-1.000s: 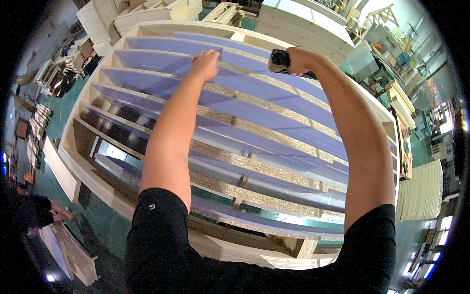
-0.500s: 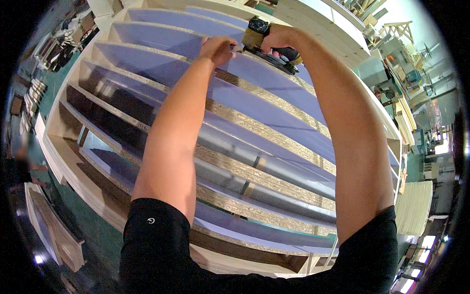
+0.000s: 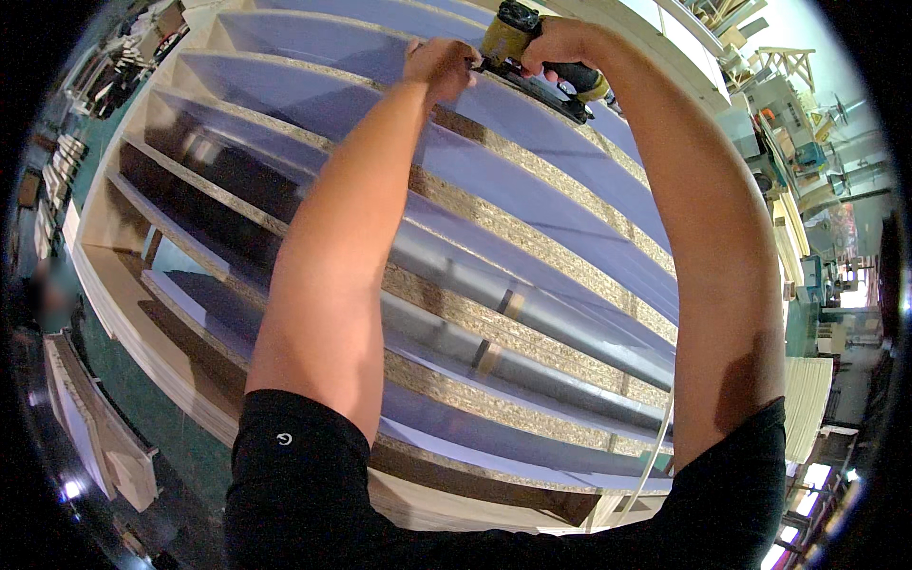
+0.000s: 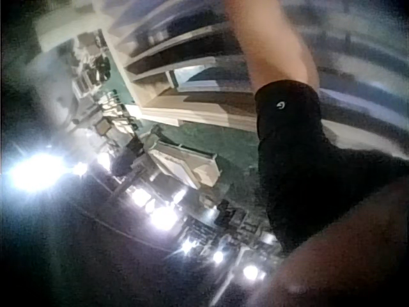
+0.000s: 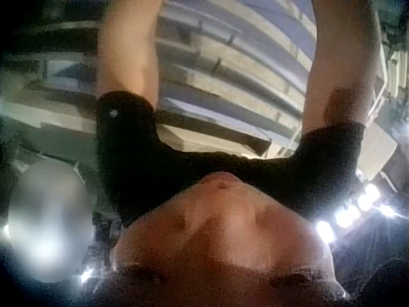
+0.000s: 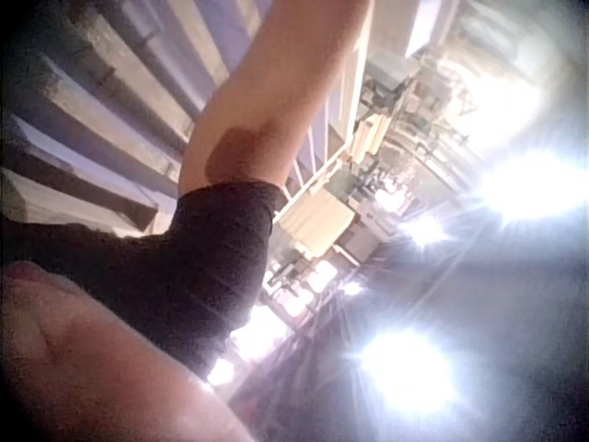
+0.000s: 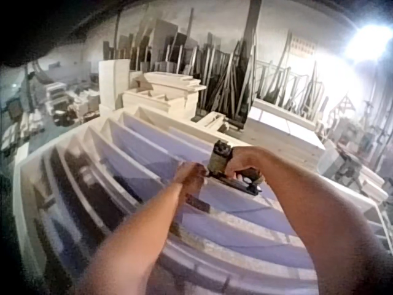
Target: The person uses a pneumatic nail gun to fasten wooden trim pieces to a large wooden frame with purple interior panels. They repeatedly position trim strips along the frame edges and fire nails to secure them, occasionally walking around the workbench to access different sides.
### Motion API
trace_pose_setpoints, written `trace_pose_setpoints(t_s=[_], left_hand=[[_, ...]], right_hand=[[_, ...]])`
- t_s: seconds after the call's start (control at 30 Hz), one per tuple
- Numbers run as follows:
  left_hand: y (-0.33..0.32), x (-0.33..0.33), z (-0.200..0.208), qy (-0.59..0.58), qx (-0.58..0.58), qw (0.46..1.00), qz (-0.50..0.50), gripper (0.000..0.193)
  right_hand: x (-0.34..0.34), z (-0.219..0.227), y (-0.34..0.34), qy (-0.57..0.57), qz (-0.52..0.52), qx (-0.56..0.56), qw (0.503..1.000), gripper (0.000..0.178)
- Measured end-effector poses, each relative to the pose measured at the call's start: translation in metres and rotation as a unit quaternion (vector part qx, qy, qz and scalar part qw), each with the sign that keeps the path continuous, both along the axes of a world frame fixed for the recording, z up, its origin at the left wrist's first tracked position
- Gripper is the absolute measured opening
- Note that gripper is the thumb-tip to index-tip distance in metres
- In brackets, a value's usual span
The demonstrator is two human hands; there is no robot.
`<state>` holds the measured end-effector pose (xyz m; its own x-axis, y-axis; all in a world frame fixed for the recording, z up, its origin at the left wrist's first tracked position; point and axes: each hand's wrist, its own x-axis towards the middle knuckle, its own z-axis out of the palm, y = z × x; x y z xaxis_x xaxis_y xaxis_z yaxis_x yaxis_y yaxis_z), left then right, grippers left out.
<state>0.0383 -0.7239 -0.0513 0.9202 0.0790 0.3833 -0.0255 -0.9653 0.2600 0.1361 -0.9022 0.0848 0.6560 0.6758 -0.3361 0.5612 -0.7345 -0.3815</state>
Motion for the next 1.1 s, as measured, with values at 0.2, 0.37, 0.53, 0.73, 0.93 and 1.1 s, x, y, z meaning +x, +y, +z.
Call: trace_pose_setpoints(t_s=[0.2, 0.37, 0.53, 0.73, 0.93, 1.1], left_hand=[[0.0, -0.003, 0.005, 0.03, -0.044, 0.999, 0.005, 0.042], [0.004, 0.006, -0.01, -0.035, -0.023, 0.999, -0.014, 0.041], [0.011, 0.009, -0.017, -0.045, -0.03, 0.998, -0.017, 0.04], [0.013, 0.002, -0.015, -0.036, -0.003, 0.999, -0.024, 0.039], [0.004, 0.015, -0.007, 0.032, -0.034, 0.999, -0.001, 0.047], [0.012, 0.002, -0.006, 0.029, -0.088, 0.995, -0.044, 0.05]], right_hand=[[-0.007, 0.003, -0.001, -0.012, -0.006, -0.016, 1.0, 0.02], [0.007, -0.005, -0.003, -0.01, 0.002, 0.003, 1.0, 0.022], [0.012, -0.008, 0.004, 0.0, 0.007, -0.023, 1.0, 0.022], [-0.006, 0.003, -0.001, 0.004, 0.011, -0.029, 1.0, 0.024], [0.028, 0.009, -0.109, 0.055, 0.014, -0.083, 0.995, 0.019], [0.007, 0.024, -0.238, 0.032, -0.048, -0.162, 0.985, 0.038]])
